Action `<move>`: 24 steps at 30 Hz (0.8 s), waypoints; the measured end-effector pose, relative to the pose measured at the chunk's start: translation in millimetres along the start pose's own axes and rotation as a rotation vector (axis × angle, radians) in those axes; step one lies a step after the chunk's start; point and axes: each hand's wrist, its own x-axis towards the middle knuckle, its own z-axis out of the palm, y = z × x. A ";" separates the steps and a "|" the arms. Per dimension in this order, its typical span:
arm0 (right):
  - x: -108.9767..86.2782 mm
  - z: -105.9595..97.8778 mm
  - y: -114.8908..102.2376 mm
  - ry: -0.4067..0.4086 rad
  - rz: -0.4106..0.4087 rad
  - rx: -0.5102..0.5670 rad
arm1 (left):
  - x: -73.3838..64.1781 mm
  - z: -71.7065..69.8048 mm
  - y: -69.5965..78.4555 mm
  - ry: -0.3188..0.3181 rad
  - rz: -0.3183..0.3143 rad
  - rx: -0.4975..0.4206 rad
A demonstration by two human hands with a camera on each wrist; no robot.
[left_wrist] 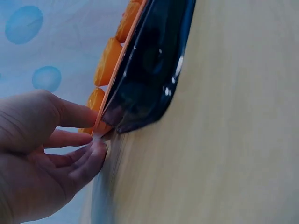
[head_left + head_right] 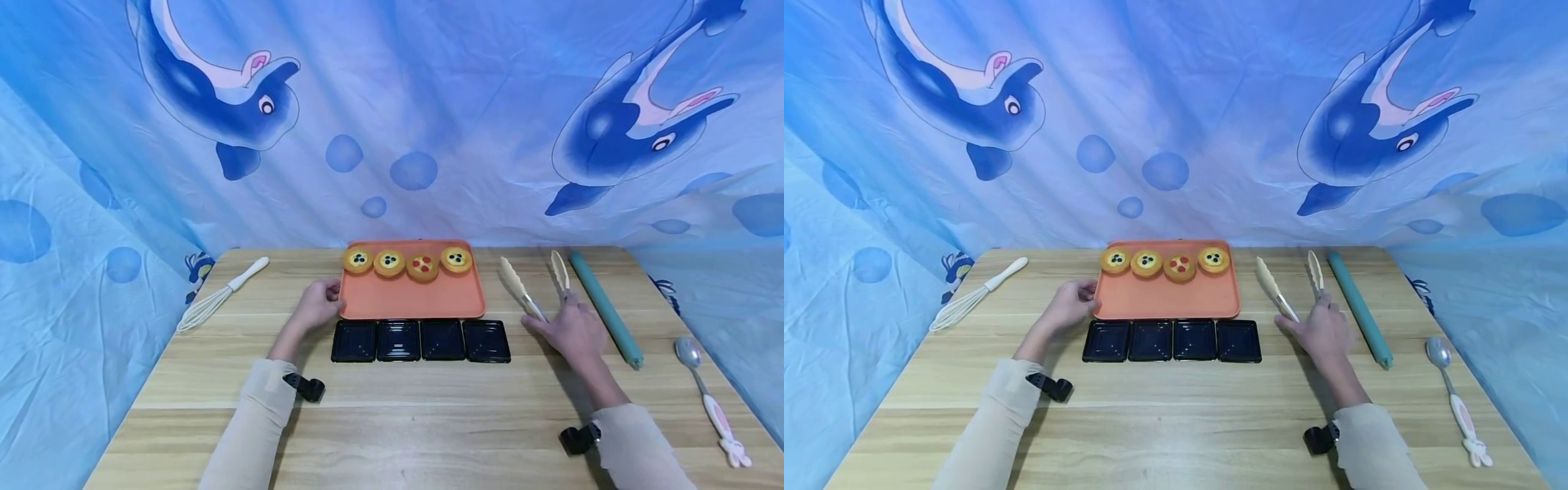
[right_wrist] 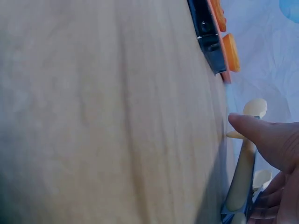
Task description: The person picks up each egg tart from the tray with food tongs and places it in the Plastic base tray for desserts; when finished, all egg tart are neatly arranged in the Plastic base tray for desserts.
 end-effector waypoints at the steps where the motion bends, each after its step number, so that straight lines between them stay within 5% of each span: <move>1: -0.1 0.8 -0.5 0.001 0.005 -0.001 | -0.5 0.4 0.3 0.002 0.001 -0.008; 15: 4.9 -11.2 6.6 0.023 -0.107 0.146 | -2.2 1.0 -2.6 0.013 -0.049 -0.107; 24: 14.8 -36.2 8.8 0.023 -0.188 0.127 | -0.3 2.5 -4.2 0.002 -0.043 -0.100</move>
